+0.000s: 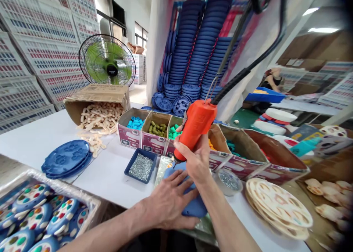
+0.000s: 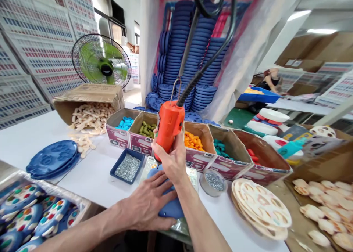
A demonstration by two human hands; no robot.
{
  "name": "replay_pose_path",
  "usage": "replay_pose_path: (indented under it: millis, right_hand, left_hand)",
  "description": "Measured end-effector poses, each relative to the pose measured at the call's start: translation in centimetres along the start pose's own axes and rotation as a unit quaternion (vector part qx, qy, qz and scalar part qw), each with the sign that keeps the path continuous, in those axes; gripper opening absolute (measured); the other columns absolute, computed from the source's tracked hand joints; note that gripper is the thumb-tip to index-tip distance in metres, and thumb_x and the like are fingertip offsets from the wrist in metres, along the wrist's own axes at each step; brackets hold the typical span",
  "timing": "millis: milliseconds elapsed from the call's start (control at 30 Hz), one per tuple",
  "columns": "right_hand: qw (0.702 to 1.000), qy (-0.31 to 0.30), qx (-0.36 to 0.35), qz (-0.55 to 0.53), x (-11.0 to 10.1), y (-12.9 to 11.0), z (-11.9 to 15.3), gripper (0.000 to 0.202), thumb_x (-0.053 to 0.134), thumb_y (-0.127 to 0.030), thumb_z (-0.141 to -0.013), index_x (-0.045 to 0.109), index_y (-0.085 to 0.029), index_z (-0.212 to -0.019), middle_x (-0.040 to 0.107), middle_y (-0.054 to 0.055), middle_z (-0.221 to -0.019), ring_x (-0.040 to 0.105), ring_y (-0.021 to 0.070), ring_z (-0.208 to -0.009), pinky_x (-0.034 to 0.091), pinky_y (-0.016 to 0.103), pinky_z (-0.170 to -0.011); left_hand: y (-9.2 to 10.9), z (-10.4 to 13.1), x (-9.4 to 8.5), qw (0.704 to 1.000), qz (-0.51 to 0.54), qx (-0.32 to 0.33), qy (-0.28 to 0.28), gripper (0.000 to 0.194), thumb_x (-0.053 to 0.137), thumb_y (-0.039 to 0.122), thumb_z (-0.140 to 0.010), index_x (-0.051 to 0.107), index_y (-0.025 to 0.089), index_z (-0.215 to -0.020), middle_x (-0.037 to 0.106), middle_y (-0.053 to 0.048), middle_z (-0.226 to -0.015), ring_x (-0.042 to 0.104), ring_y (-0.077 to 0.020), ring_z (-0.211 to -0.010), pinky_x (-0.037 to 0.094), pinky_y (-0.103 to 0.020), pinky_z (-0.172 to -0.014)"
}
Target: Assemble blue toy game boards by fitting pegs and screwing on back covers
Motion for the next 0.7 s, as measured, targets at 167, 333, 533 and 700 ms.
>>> replay_pose_path:
  millis: [167, 333, 533, 700]
  right_hand:
    - [1.0, 0.001, 0.001, -0.011, 0.1, 0.7, 0.4, 0.045, 0.076, -0.021, -0.079, 0.057, -0.028, -0.119, 0.065, 0.002, -0.11, 0.062, 0.0136, -0.078, 0.053, 0.032, -0.077]
    - [1.0, 0.003, -0.01, -0.015, 0.1, -0.9, -0.7, 0.052, 0.077, -0.02, -0.076, 0.056, -0.029, -0.123, 0.068, 0.002, -0.111, 0.063, 0.0145, -0.079, 0.054, 0.033, -0.079]
    - [0.992, 0.07, -0.096, 0.032, -3.7, -8.4, 0.3, 0.056, 0.075, -0.017, -0.076, 0.054, -0.034, -0.124, 0.067, 0.001, -0.116, 0.063, 0.0157, -0.074, 0.056, 0.038, -0.075]
    - [0.993, 0.097, -0.039, 0.048, -6.1, -9.8, 4.6, 0.051, 0.079, -0.02, -0.073, 0.058, -0.031, -0.117, 0.068, 0.004, -0.109, 0.064, 0.0168, -0.071, 0.058, 0.041, -0.072]
  left_hand:
    - [-0.1, 0.2, 0.2, 1.0, -0.008, -0.003, 0.007, 0.065, 0.06, 0.058, -0.089, 0.051, 0.02, -0.14, 0.051, -0.012, -0.152, 0.041, -0.0318, -0.145, 0.02, -0.047, -0.127]
    - [-0.1, 0.3, 0.5, 0.999, -0.032, 0.002, 0.01, 0.067, 0.059, 0.058, -0.09, 0.048, 0.021, -0.144, 0.048, -0.012, -0.155, 0.038, -0.0317, -0.147, 0.023, -0.048, -0.126]
    - [-0.6, 0.2, 1.0, 0.999, -0.041, 0.007, -0.004, 0.074, 0.063, 0.057, -0.087, 0.046, 0.02, -0.148, 0.04, -0.015, -0.16, 0.03, -0.0358, -0.151, 0.024, -0.053, -0.125]
    - [-0.3, 0.0, 0.6, 0.999, -0.05, 0.011, 0.0, 0.074, 0.066, 0.057, -0.085, 0.048, 0.021, -0.147, 0.042, -0.014, -0.16, 0.031, -0.0346, -0.151, 0.026, -0.053, -0.124]
Point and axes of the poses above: each hand's wrist, its own z-axis away from the middle knuckle, its own x-axis out of the palm, y = z × x, the point moved 1 cm from there along -z, towards the middle knuckle
